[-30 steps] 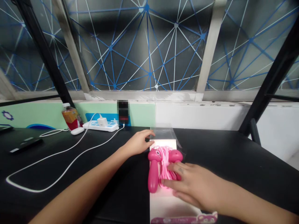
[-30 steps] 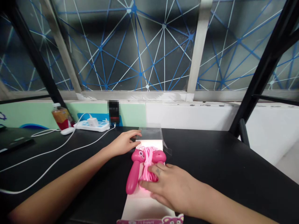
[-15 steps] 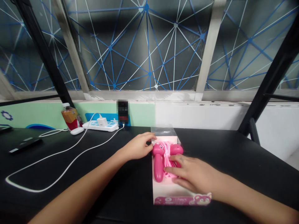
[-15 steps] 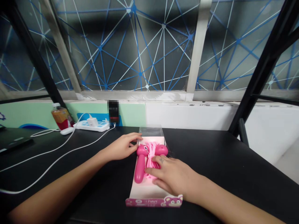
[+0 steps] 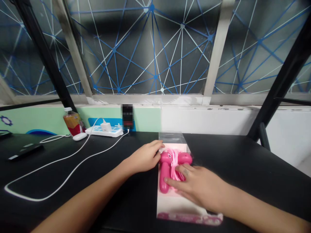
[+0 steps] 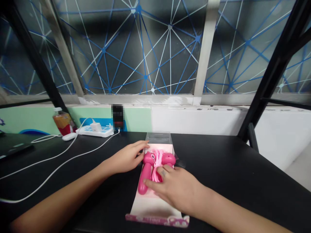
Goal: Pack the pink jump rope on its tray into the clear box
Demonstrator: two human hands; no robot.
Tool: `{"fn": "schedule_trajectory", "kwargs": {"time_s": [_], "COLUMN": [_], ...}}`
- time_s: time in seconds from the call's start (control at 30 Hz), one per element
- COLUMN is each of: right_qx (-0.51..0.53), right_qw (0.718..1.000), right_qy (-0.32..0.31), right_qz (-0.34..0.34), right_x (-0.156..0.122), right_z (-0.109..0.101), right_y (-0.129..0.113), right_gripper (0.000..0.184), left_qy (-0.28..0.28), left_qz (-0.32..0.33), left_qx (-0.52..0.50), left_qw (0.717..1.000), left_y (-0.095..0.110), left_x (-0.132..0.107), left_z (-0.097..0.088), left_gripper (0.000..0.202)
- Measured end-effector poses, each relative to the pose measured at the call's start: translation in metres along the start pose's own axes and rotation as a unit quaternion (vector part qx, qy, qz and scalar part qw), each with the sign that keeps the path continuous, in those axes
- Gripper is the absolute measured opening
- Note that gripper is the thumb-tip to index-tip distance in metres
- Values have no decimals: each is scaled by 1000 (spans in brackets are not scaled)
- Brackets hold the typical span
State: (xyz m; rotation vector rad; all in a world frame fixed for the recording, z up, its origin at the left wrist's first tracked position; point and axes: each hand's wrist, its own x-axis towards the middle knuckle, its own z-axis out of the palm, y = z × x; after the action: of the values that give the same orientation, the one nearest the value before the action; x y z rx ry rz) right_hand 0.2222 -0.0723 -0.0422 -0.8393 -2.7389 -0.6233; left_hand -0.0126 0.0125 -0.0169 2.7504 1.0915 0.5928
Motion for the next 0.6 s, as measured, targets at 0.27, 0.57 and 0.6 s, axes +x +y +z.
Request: {"fn": "schedule_trajectory", "kwargs": {"time_s": [0.27, 0.57, 0.6], "right_qx": [-26, 70, 121], "right_qw": [999, 995, 989], "right_qy": [1, 50, 35], "right_qz": [32, -46, -80], "right_x": [1, -5, -8], "right_z": [12, -10, -12], "right_y": [9, -3, -6], "right_gripper": [40, 45, 46], "left_qy": [-10, -12, -12], "left_qz": [31, 32, 30], "left_qx": [20, -2, -3], "left_qw": [999, 999, 999], "left_y": [5, 4, 4], "left_x": [-3, -3, -3], "left_z": [0, 0, 0], "left_gripper": [32, 34, 35]}}
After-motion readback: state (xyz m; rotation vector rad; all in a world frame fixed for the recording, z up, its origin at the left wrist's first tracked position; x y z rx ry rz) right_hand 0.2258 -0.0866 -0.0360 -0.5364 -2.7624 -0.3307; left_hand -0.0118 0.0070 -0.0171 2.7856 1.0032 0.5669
